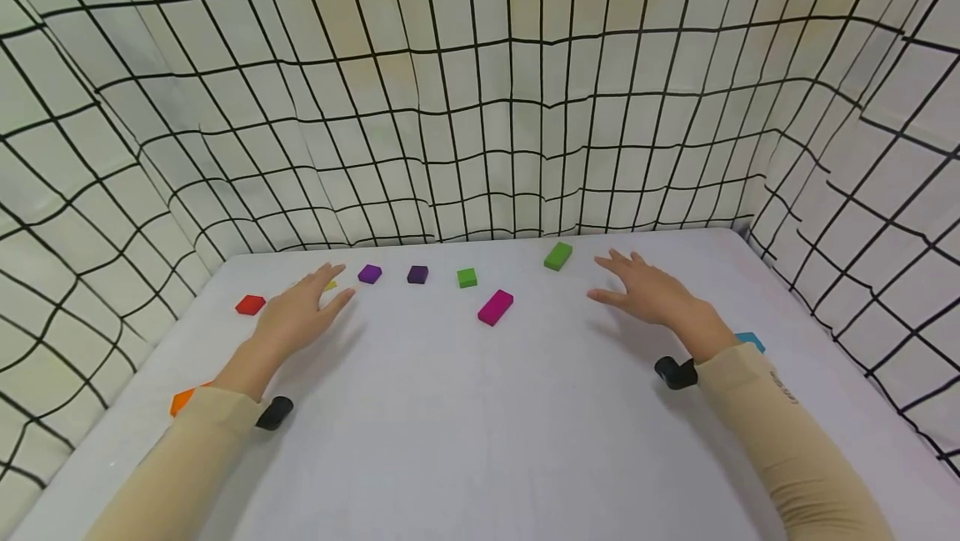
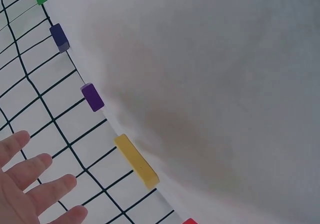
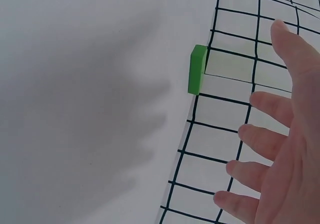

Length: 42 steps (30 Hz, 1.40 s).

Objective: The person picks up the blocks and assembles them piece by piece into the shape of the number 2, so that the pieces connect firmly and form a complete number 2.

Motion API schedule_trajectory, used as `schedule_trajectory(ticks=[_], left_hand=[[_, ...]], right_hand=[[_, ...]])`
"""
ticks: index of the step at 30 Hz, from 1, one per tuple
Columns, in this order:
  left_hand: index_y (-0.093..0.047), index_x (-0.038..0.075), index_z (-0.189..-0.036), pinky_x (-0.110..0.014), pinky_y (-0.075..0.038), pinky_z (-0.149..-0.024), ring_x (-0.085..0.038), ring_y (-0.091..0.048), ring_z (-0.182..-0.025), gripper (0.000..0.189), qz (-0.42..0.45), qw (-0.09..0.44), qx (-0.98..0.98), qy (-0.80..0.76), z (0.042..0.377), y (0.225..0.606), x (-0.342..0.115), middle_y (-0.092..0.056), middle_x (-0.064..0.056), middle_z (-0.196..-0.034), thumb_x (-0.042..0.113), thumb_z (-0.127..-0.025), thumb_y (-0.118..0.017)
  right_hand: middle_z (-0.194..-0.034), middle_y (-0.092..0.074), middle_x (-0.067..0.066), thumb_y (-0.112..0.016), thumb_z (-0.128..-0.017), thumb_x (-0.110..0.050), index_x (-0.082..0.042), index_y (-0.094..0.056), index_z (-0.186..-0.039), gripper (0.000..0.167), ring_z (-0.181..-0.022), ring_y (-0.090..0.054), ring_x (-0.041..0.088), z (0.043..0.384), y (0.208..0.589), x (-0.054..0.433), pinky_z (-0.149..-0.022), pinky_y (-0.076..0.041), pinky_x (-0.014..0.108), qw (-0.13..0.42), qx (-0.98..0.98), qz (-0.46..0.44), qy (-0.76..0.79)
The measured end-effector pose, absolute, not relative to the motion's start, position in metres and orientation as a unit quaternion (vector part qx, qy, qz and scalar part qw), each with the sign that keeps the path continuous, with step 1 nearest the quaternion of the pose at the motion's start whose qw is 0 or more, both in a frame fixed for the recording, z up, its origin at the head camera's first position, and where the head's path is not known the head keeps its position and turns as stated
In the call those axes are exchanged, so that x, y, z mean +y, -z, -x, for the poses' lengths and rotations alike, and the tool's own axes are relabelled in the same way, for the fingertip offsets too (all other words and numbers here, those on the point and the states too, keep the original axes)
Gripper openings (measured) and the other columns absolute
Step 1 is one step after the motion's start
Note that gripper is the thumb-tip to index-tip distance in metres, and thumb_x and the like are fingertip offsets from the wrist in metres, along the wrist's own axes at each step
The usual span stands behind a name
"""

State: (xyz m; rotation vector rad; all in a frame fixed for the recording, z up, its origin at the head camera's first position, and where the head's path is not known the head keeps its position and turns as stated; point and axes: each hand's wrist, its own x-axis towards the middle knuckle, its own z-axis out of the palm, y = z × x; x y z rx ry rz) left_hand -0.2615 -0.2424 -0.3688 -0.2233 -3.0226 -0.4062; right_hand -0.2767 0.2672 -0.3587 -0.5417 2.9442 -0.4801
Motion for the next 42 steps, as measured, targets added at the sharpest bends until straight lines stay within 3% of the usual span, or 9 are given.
schedule_trajectory(ticks=[4,13,19,27,33,42], left_hand=[[-0.038,0.011,-0.158,-0.067,-0.041,-0.102,-0.046,-0.036,-0.143,0.062,0.079,0.044,-0.986,0.137,0.259,0.368,-0.247,-0.033,-0.022,-0.161,0.044,-0.106,-0.049],[-0.042,0.014,-0.156,-0.068,-0.038,-0.104,-0.051,-0.043,-0.136,0.060,0.079,0.012,-0.984,0.157,0.256,0.359,-0.263,-0.049,-0.024,-0.150,0.046,-0.106,-0.051],[-0.043,0.015,-0.156,-0.067,-0.039,-0.103,-0.050,-0.044,-0.135,0.063,0.083,0.011,-0.980,0.178,0.254,0.355,-0.274,-0.051,-0.022,-0.149,0.051,-0.105,-0.051],[-0.042,0.017,-0.157,-0.069,-0.040,-0.101,-0.049,-0.047,-0.132,0.067,0.084,0.000,-0.979,0.187,0.246,0.353,-0.287,-0.049,-0.024,-0.150,0.055,-0.103,-0.052],[-0.046,0.015,-0.154,-0.068,-0.044,-0.095,-0.048,-0.051,-0.123,0.062,0.080,-0.005,-0.977,0.198,0.240,0.354,-0.297,-0.054,-0.028,-0.142,0.051,-0.104,-0.053],[-0.055,0.009,-0.145,-0.070,-0.039,-0.101,-0.048,-0.048,-0.128,0.060,0.096,-0.013,-0.968,0.233,0.232,0.352,-0.313,-0.057,-0.026,-0.139,0.051,-0.104,-0.054]], right_hand=[[-0.163,-0.024,0.026,-0.055,-0.101,-0.057,-0.005,-0.038,-0.157,0.078,-0.149,-0.017,0.053,0.274,0.358,0.271,-0.110,-0.022,0.074,0.063,0.969,0.178,0.161],[-0.156,-0.039,0.028,-0.057,-0.101,-0.055,-0.005,-0.045,-0.154,0.073,-0.141,-0.036,0.053,0.272,0.359,0.281,-0.110,-0.030,0.069,0.060,0.967,0.181,0.168],[-0.151,-0.045,0.030,-0.060,-0.103,-0.046,-0.006,-0.047,-0.152,0.065,-0.138,-0.040,0.054,0.271,0.358,0.286,-0.108,-0.032,0.070,0.056,0.968,0.177,0.169],[-0.149,-0.047,0.030,-0.064,-0.099,-0.050,-0.009,-0.050,-0.151,0.067,-0.136,-0.042,0.054,0.271,0.355,0.294,-0.106,-0.035,0.070,0.055,0.967,0.176,0.174],[-0.148,-0.049,0.029,-0.068,-0.097,-0.048,-0.009,-0.053,-0.149,0.067,-0.136,-0.042,0.053,0.268,0.352,0.301,-0.105,-0.035,0.070,0.062,0.964,0.181,0.183],[-0.140,-0.058,0.027,-0.074,-0.095,-0.040,-0.006,-0.060,-0.142,0.060,-0.130,-0.050,0.048,0.263,0.354,0.315,-0.103,-0.040,0.068,0.059,0.958,0.196,0.202]])
